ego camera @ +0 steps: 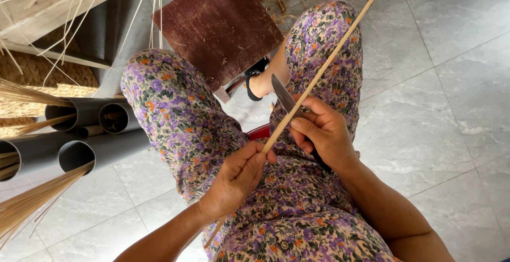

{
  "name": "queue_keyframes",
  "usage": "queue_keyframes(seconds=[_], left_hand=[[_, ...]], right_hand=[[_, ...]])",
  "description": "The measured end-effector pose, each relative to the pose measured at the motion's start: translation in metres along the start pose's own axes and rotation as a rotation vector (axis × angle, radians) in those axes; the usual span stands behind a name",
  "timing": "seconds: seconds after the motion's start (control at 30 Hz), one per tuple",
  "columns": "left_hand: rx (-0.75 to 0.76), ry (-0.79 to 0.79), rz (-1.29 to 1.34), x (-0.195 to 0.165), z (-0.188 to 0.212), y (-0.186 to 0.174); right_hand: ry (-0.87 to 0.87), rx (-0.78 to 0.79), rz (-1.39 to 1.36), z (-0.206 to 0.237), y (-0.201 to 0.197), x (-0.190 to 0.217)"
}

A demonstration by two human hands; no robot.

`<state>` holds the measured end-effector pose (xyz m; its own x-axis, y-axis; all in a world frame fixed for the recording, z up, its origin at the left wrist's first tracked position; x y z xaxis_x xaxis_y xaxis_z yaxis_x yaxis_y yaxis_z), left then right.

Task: The person sits on a low stool and splits thin bamboo strips from bamboo sticks, then shaves and trims the strips with a small knife, drawing each long strip across the blade to thin it. Finished strips are laid across the lap and work area while the person works through the bamboo pieces one at a time.

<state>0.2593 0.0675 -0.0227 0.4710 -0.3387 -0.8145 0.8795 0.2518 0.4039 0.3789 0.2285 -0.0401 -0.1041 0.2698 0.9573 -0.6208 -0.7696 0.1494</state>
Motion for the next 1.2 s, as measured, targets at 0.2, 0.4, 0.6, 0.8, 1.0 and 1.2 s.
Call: queue_keyframes(seconds=[0.2, 0.4, 0.6, 0.8, 1.0, 1.2], left_hand=[[0.14, 0.123, -0.212, 0.007, 0.053, -0.006], [0.037, -0.091, -0.357, 0.024, 0.071, -0.052], [-0.147, -0.047, -0.692, 0.009, 0.066, -0.055], [-0.162, 0.025, -0.553, -0.009, 0.028, -0.036], [-0.279, 0.416, -0.882, -0.037, 0.007, -0.011], [-0.229, 0.496, -0.81, -0.026, 0.03, -0.02]], right_hand=[[-0.237, -0.429, -0.097, -0.012, -0.09, 0.057], [-0.214, -0.322, -0.027, 0.0, -0.106, 0.031], [-0.109, -0.224, 0.155, 0.0, -0.04, 0.021], [-0.154, 0.028, 0.167, 0.002, 0.03, 0.004], [-0.111, -0.028, 0.124, 0.0, 0.02, 0.001], [-0.159, -0.212, 0.178, 0.001, -0.014, 0.013]])
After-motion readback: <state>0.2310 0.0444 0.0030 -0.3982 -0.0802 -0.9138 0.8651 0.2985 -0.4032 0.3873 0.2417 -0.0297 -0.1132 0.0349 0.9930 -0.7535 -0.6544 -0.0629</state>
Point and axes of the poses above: each hand's wrist, its own z-axis away from the middle knuckle, its own y-axis out of the palm, x = y × z, the point moved 5 cm from there along -z, towards the middle knuckle, and after that the axes turned 5 degrees about z, right-handed, at the moved point
